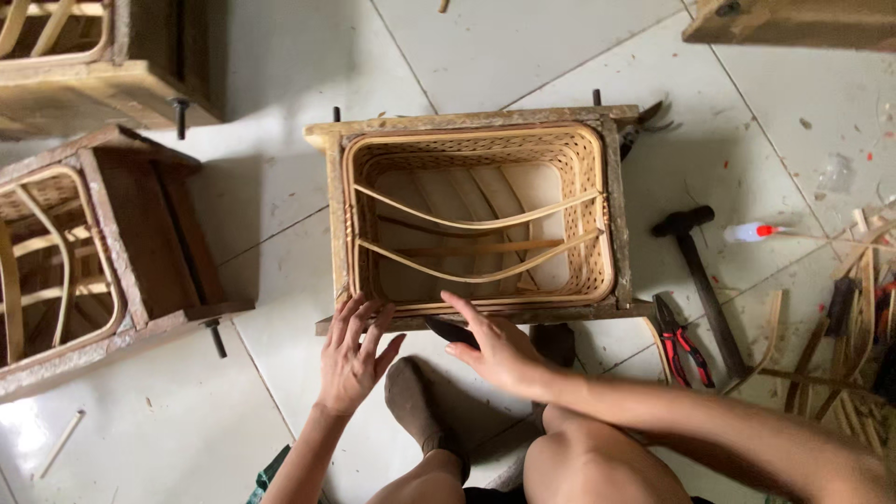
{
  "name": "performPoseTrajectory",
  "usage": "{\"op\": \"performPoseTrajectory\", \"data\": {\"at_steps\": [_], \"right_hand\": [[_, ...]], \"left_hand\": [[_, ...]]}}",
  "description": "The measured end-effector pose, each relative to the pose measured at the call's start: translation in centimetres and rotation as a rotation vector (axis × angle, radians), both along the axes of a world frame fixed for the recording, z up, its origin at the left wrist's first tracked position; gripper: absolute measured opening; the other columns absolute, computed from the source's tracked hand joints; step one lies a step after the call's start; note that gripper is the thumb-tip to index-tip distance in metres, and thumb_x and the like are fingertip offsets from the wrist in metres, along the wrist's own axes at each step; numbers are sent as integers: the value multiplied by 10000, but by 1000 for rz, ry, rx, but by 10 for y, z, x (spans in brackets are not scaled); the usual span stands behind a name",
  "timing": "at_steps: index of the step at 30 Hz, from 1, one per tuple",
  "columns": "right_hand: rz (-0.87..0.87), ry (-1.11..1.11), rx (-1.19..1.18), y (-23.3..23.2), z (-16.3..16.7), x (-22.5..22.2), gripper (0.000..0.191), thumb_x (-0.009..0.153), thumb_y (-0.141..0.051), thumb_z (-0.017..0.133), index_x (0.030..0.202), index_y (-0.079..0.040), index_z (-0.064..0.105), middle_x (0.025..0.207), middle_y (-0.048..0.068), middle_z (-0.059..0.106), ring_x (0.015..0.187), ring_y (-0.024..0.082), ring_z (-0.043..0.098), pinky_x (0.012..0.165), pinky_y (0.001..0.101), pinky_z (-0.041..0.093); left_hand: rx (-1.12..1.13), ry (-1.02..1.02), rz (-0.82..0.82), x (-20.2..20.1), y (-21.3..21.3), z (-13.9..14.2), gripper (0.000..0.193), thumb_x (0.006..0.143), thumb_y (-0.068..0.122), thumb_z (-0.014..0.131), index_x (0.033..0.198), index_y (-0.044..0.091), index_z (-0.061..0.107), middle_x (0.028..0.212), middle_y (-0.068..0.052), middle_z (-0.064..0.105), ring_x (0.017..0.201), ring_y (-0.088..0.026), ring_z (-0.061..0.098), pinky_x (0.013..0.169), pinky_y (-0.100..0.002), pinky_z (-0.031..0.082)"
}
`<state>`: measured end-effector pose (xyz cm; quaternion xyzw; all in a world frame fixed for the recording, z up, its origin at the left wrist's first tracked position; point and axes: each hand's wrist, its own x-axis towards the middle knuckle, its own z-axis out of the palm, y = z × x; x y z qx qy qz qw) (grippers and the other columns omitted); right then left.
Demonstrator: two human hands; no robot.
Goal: The person weaves a bamboo basket by inserting and bending thin bamboo strips into a wooden mold. They use pliers and a hammer to secure and adjust the strips along the basket's rim.
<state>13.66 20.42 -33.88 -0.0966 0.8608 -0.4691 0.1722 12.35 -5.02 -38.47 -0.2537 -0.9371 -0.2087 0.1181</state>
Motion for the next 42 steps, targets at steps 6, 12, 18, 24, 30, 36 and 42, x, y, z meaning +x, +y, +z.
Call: {"op": "performPoseTrajectory", "data": {"at_steps": [6, 12, 18, 24, 30, 36, 42], "right_hand": [[8, -727, -59, 74, 41, -18, 729, 916, -252, 663, 1578, -296, 360, 964, 125, 724, 591, 169, 502, 476, 295, 422], [-637, -55, -137, 216, 30, 25, 523, 980, -162, 542, 1494, -113, 460, 851, 24, 671, 472, 58, 428, 366, 200, 362], [-1074, -24, 85, 241, -87, 140, 380, 1044, -235, 576, 1377, -53, 564, 895, 107, 635, 671, 161, 542, 604, 327, 462], [-766, 19, 428, 209, -128, 174, 411, 913, -266, 684, 1271, -84, 599, 1140, 189, 687, 1042, 389, 656, 893, 485, 528], [-580, -2, 517, 229, -99, 160, 247, 966, -221, 664, 1179, -96, 658, 1058, 141, 691, 928, 310, 674, 783, 422, 571], [-581, 388, 550, 288, -88, 88, 163, 954, -207, 691, 1050, -75, 693, 982, 82, 680, 819, 231, 667, 697, 361, 566], [-235, 490, 703, 272, -145, 50, 150, 953, -166, 641, 1069, -72, 651, 996, 114, 658, 868, 262, 650, 750, 391, 575]], "left_hand": [[37, -7, -52, 1, 39, -9, 680, 826, 432, 774, 1363, 65, 579, 1321, -136, 591, 1268, -343, 527, 1130, -587, 343], [32, -15, -304, -9, 114, -15, 690, 888, 430, 738, 1429, 37, 569, 1249, -141, 629, 1173, -322, 587, 1069, -470, 445], [3, -192, -302, -10, 132, -16, 503, 886, 361, 754, 1280, 57, 682, 1064, -87, 693, 944, -277, 635, 824, -413, 510], [43, -213, -206, -8, 131, -10, 403, 732, 315, 820, 1027, 63, 715, 1017, -102, 714, 919, -309, 648, 791, -428, 522], [-84, -210, -109, 0, 142, -6, 439, 705, 389, 853, 1013, 97, 740, 864, -40, 705, 775, -241, 657, 702, -396, 527], [-26, -225, -110, 12, 161, 2, 456, 697, 386, 856, 1042, 111, 741, 875, -37, 717, 741, -211, 667, 669, -371, 549], [54, -217, -255, 3, 180, 17, 432, 723, 324, 860, 1021, 53, 706, 972, -101, 713, 855, -279, 666, 747, -391, 542]]}}
